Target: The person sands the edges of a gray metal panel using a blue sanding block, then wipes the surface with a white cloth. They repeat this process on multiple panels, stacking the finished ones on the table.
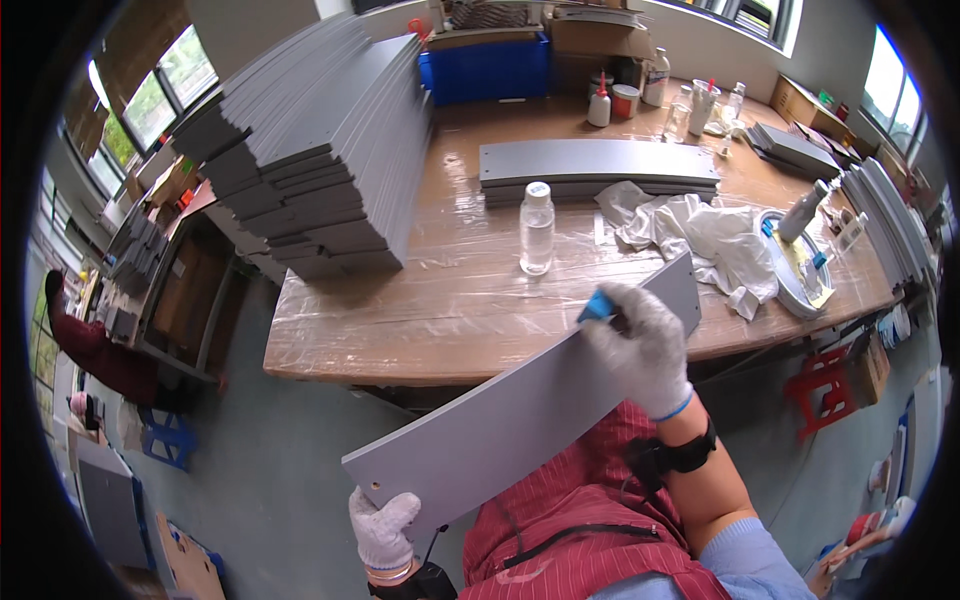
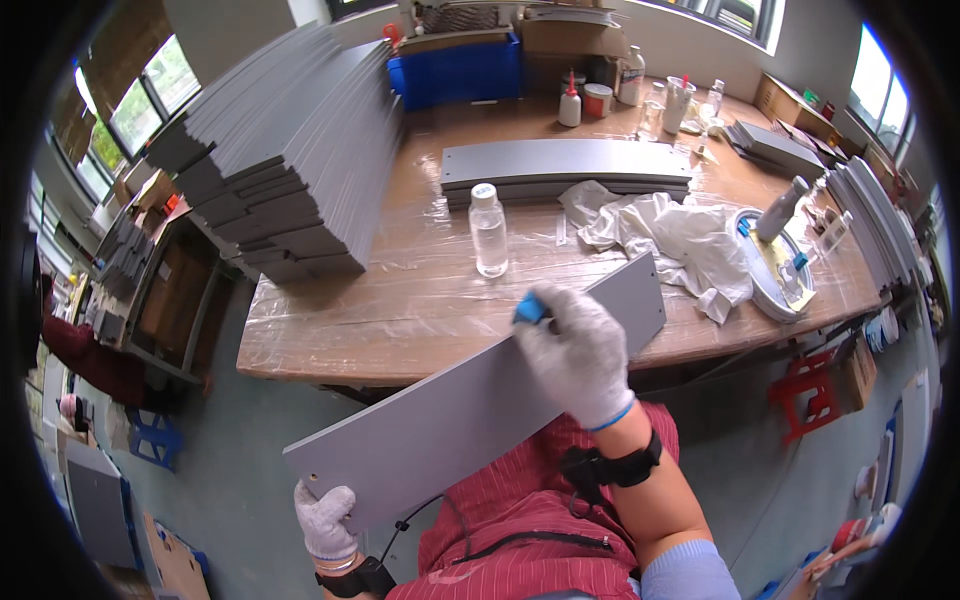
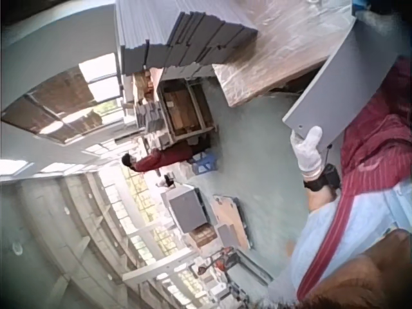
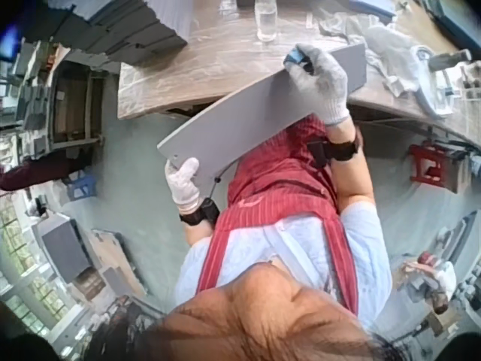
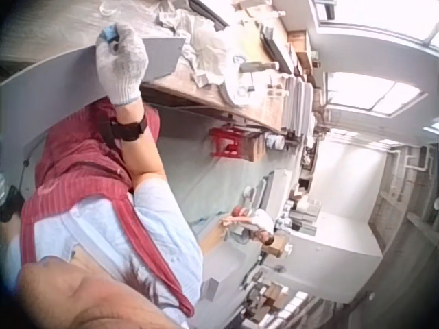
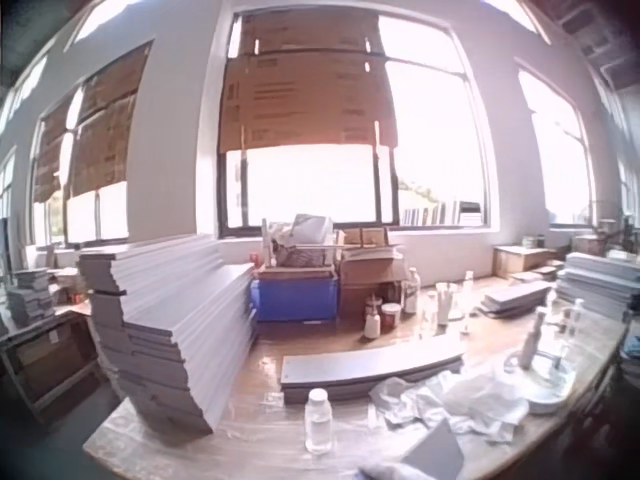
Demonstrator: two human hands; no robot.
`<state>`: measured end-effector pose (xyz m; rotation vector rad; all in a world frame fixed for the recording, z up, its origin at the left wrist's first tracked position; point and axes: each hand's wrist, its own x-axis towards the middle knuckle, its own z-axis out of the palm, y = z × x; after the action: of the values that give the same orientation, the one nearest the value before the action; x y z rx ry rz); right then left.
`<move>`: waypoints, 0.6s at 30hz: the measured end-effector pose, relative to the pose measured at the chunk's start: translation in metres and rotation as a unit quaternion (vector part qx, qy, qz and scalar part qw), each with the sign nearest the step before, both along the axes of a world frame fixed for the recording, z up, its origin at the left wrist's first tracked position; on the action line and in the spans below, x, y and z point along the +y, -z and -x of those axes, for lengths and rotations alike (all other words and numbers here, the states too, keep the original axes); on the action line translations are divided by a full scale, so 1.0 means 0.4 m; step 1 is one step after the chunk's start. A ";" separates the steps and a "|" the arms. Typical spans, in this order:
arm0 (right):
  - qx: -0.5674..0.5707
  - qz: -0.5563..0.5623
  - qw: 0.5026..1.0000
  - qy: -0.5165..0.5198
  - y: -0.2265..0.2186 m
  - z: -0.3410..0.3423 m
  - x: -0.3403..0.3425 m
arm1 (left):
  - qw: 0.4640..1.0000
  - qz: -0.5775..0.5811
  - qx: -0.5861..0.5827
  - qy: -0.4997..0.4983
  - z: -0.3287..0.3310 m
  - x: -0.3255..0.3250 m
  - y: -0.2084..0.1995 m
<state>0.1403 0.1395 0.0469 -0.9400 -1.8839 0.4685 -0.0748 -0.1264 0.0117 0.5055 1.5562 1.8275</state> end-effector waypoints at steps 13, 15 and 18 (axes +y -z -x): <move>-0.044 -0.048 0.997 0.042 0.075 -0.091 0.157 | 0.999 0.003 -0.016 0.028 0.093 -0.007 0.096; -0.027 -0.041 0.994 0.102 0.112 -0.175 0.266 | 0.999 0.021 -0.025 0.021 0.100 -0.002 0.101; -0.067 -0.003 0.974 0.215 0.161 -0.327 0.430 | 0.999 0.041 0.004 0.026 0.117 0.022 0.118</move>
<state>0.2713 0.3116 -0.0174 -1.3618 -1.7275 0.1405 -0.1217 -0.1175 -0.0356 0.5099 1.6021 1.7169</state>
